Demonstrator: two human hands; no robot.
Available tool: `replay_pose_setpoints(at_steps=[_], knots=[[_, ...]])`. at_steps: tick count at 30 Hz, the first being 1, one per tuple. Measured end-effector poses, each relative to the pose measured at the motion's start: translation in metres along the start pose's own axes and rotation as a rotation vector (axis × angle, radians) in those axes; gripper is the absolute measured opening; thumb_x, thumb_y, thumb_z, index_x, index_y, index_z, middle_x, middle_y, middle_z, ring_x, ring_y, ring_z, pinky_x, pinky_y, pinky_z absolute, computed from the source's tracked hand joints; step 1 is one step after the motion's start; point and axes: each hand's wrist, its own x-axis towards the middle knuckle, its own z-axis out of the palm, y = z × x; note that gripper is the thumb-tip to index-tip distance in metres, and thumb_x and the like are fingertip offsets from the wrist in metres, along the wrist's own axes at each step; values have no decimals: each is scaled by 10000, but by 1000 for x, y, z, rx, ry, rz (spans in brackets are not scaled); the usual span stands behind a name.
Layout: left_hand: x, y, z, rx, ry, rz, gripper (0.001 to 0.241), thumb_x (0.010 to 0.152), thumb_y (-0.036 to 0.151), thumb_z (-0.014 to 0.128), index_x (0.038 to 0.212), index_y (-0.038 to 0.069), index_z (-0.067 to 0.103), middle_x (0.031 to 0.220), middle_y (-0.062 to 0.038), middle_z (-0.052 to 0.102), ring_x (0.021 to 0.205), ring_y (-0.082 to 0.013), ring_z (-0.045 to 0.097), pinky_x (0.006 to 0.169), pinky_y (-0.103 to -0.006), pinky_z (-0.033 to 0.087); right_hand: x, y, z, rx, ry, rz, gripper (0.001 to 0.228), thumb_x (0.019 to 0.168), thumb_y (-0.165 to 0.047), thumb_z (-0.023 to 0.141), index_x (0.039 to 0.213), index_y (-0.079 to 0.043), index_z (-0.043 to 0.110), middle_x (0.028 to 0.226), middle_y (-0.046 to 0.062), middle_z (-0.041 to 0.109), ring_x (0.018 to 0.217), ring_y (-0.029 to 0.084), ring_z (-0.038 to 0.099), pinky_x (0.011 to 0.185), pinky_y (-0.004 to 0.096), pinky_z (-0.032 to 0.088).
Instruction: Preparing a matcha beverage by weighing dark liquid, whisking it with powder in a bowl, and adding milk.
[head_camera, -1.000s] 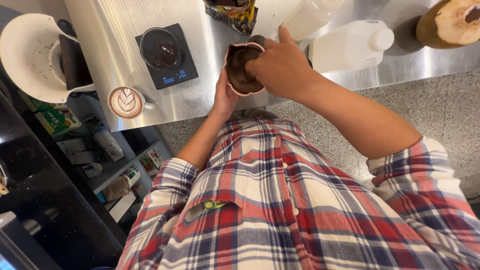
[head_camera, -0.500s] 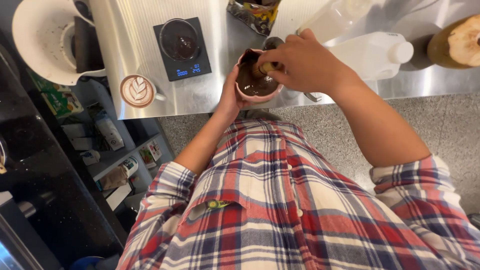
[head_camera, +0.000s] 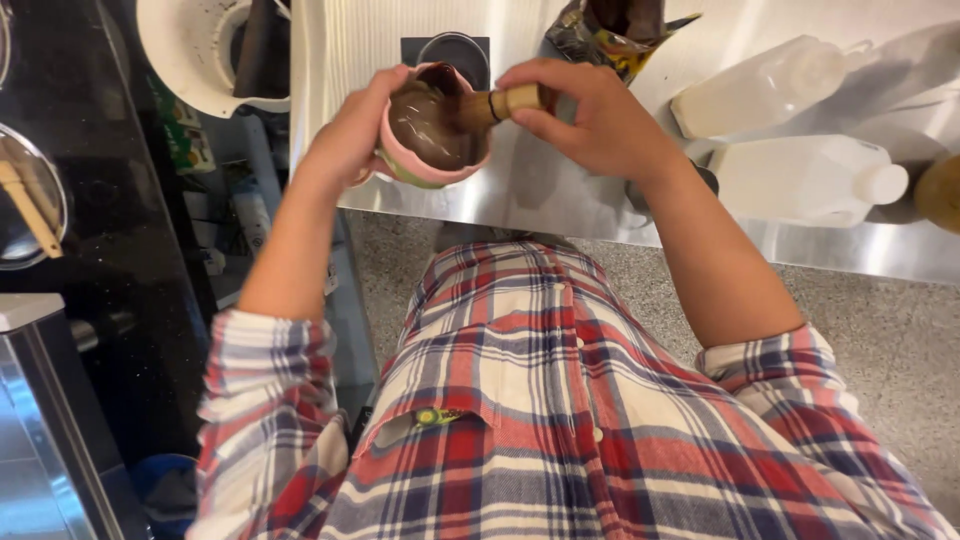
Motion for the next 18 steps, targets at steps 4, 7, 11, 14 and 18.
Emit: replay_pose_setpoints(at_steps=[4,7,11,14,18], knots=[[30,16,-36,194,-198,-128,721,898,662,373,1366,173,623,1168,-77,731,973,-197,740,670,-410,636,22,9,17,202,43,92,294,1039,-119,701,1327,-89,650,1120,42,691,877,133,626,800,295,521],[58,39,-48,377,-369,-366,729,833,690,348,1361,251,592,1143,-23,734,960,-217,740,748,-439,634,33,18,28,252,41,76,271,1069,-122,699,1330,-78,645,1036,28,661,883,123,602,801,298,518],[87,65,-48,612,-439,-512,784,861,721,340,1285,142,656,1056,-101,759,898,-269,745,769,-446,618,35,25,36,248,79,151,259,1067,-117,677,1324,-91,658,986,10,670,855,104,602,781,283,519],[111,75,-46,756,-451,-573,757,852,729,381,1221,144,688,1029,-84,745,838,-235,711,739,-407,586,36,28,38,387,118,213,259,1069,-122,652,1326,-90,644,989,-3,664,865,81,619,792,263,535],[127,88,-37,838,-465,-622,668,873,695,433,1122,132,694,984,-82,716,804,-217,680,713,-384,576,33,31,38,371,145,277,244,1072,-117,646,1313,-83,643,978,-1,667,850,81,623,778,257,528]])
